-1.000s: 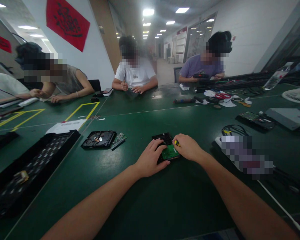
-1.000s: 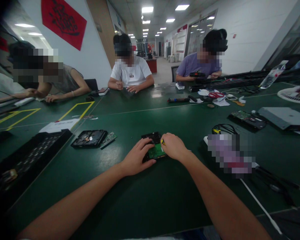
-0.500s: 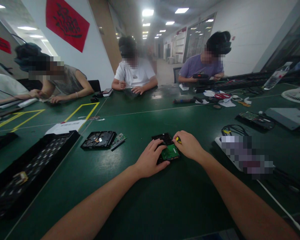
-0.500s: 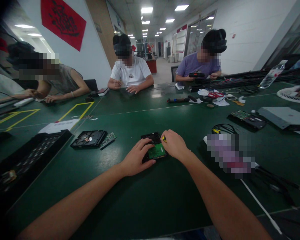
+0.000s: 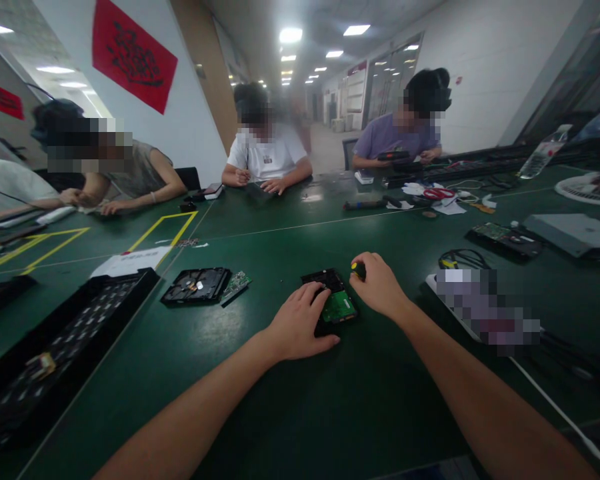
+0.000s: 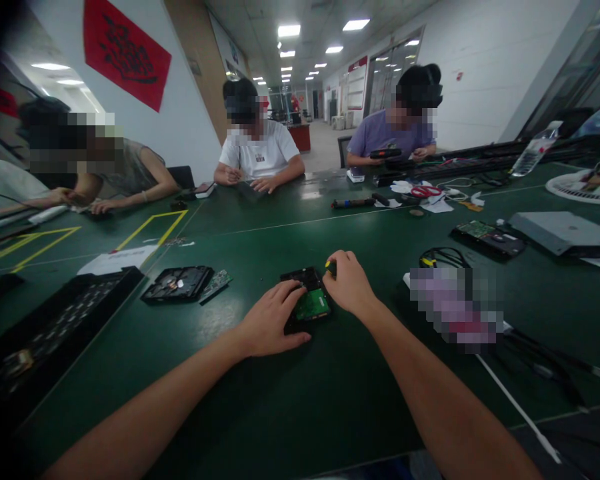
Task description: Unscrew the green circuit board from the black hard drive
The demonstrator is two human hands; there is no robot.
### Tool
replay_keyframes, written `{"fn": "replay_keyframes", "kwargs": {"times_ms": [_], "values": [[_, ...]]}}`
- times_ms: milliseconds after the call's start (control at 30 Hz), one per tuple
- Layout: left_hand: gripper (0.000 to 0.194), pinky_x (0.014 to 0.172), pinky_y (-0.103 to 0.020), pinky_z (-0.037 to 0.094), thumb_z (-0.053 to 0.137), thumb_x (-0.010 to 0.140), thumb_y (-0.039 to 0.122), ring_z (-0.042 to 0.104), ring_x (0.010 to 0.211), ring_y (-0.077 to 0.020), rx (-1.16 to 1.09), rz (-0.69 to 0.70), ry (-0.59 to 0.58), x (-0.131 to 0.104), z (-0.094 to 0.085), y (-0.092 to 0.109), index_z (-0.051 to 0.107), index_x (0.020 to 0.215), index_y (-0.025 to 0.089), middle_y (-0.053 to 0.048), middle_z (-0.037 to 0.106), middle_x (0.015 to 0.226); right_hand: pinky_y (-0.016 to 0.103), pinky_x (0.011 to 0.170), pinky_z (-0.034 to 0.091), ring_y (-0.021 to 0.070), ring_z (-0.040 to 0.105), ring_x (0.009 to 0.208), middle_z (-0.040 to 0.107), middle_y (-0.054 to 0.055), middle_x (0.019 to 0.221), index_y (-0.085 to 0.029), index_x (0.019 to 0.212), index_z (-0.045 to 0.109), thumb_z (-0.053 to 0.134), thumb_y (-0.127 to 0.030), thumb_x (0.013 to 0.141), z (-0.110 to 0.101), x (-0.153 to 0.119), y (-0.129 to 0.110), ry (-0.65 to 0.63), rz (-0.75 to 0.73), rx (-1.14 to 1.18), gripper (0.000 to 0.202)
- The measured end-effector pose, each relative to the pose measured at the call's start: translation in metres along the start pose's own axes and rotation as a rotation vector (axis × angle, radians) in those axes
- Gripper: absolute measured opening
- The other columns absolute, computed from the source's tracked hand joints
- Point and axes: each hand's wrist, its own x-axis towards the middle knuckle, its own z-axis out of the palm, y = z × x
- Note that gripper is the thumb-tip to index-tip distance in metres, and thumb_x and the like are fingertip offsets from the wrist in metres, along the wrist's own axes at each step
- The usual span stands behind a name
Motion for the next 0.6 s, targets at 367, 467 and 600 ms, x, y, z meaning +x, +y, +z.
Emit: {"fn": "replay_keyframes", "kwargs": {"times_ms": [367, 467, 600], "values": [[0.082, 0.114, -0.054, 0.051, 0.081, 0.084, 0.062, 0.057, 0.135, -0.0355, -0.205, -0.014, -0.057, 0.001, -0.024, -0.034, 0.052, 0.151, 0.024, -0.015, 0.056, 0.148, 0.043, 0.095, 0.053, 0.0264, 0.066, 0.104, 0.066, 0.01, 0.112, -0.024, 0.111, 0.069, 0.064, -0.032, 0.098, -0.013, -0.003, -0.01, 0.297, -0.127, 0.147, 0.016], [0.08, 0.11, -0.053, 0.053, 0.079, 0.086, 0.065, 0.059, 0.131, -0.0355, -0.159, -0.008, -0.069, 0.001, -0.024, -0.031, 0.054, 0.15, 0.025, -0.015, 0.058, 0.144, 0.042, 0.095, 0.053, 0.026, 0.066, 0.105, 0.068, 0.01, 0.112, -0.024, 0.111, 0.069, 0.065, -0.036, 0.099, -0.013, -0.003, -0.011, 0.303, -0.145, 0.153, 0.017], [0.083, 0.102, -0.052, 0.055, 0.072, 0.089, 0.072, 0.06, 0.123, -0.0365, -0.018, -0.003, -0.079, 0.002, -0.02, -0.024, 0.054, 0.15, 0.02, -0.017, 0.061, 0.138, 0.04, 0.09, 0.055, 0.0264, 0.067, 0.104, 0.069, 0.01, 0.114, -0.025, 0.113, 0.069, 0.066, -0.039, 0.098, -0.011, -0.003, -0.009, 0.293, -0.133, 0.17, 0.021]]}}
